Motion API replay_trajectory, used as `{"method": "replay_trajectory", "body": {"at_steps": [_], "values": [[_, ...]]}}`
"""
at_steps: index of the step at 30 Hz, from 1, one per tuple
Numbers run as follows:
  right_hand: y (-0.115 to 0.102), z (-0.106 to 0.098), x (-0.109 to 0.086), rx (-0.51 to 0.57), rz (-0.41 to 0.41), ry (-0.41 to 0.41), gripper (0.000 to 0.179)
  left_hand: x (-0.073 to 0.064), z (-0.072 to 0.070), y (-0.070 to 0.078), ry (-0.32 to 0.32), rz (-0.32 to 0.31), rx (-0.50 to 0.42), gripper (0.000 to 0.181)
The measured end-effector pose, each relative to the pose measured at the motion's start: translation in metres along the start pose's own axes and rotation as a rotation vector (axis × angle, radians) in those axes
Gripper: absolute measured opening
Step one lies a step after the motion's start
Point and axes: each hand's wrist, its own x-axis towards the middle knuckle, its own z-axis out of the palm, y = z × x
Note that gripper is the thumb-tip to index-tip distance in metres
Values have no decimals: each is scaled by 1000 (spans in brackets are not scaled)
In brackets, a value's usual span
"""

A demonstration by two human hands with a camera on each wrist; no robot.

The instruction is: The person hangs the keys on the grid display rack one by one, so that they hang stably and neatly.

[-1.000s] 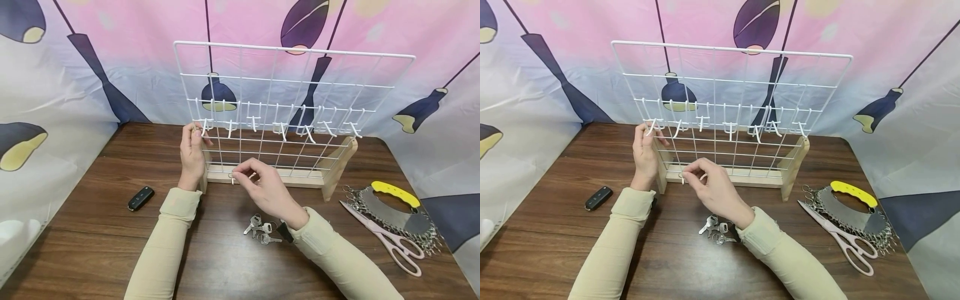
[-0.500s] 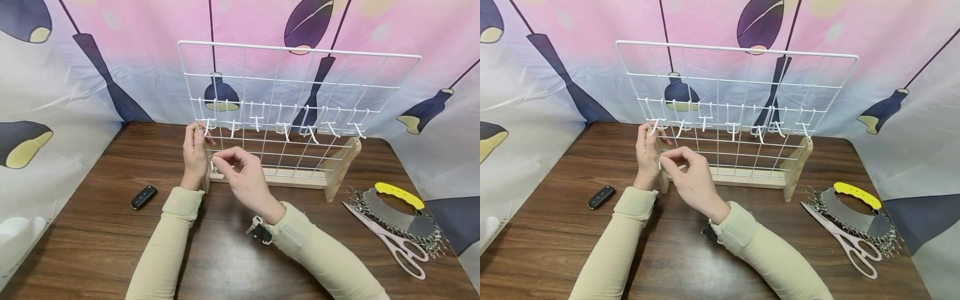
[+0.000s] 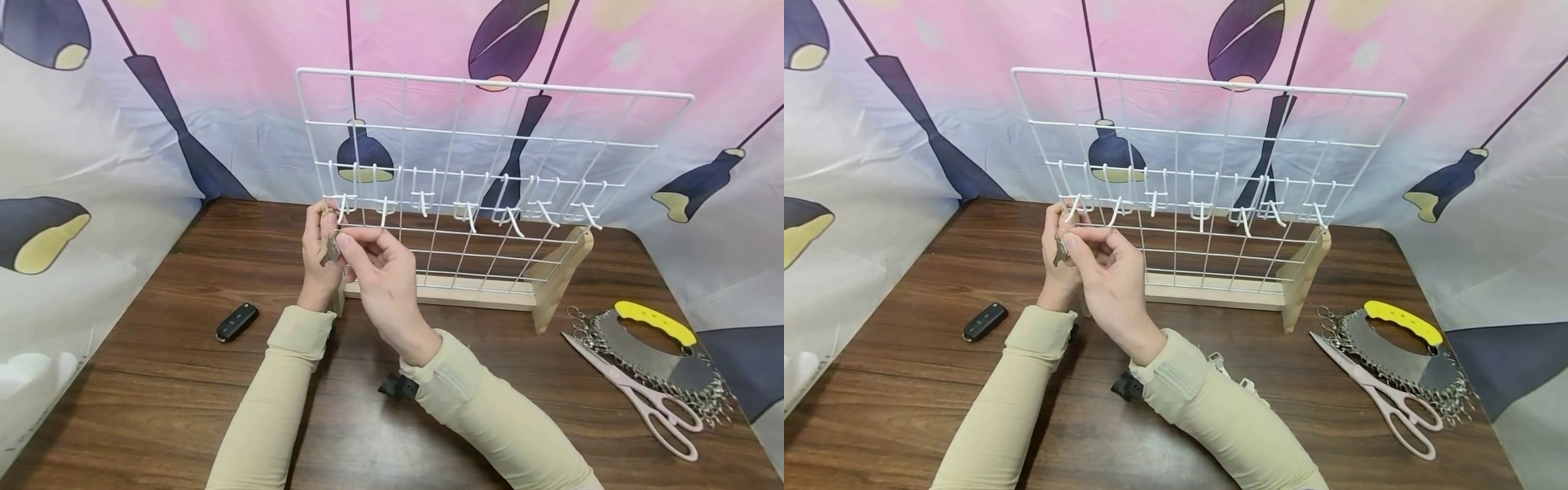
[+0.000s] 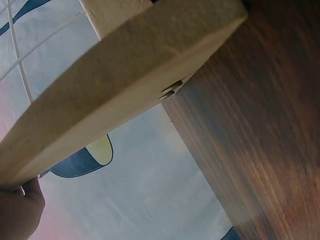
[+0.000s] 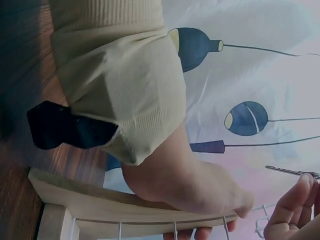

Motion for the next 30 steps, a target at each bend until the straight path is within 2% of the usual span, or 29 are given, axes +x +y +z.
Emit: {"method": "replay_trajectory", "body": {"at_steps": [9, 13, 19, 26, 30], "values": [[-1, 3, 3, 37, 26, 55, 17, -1, 0, -1, -18, -16, -17, 33], [-1, 4, 4, 44, 41, 66, 16, -1, 0, 0, -2, -42, 11, 30], [1, 5, 5, 48, 43, 78, 16, -1, 1, 0, 6, -68, -1, 24], [2, 3, 7, 47, 58, 74, 17, -1, 1, 0, 13, -59, -15, 25], [3, 2, 8, 41, 70, 71, 17, -1, 0, -1, 11, -31, -8, 29]]}}
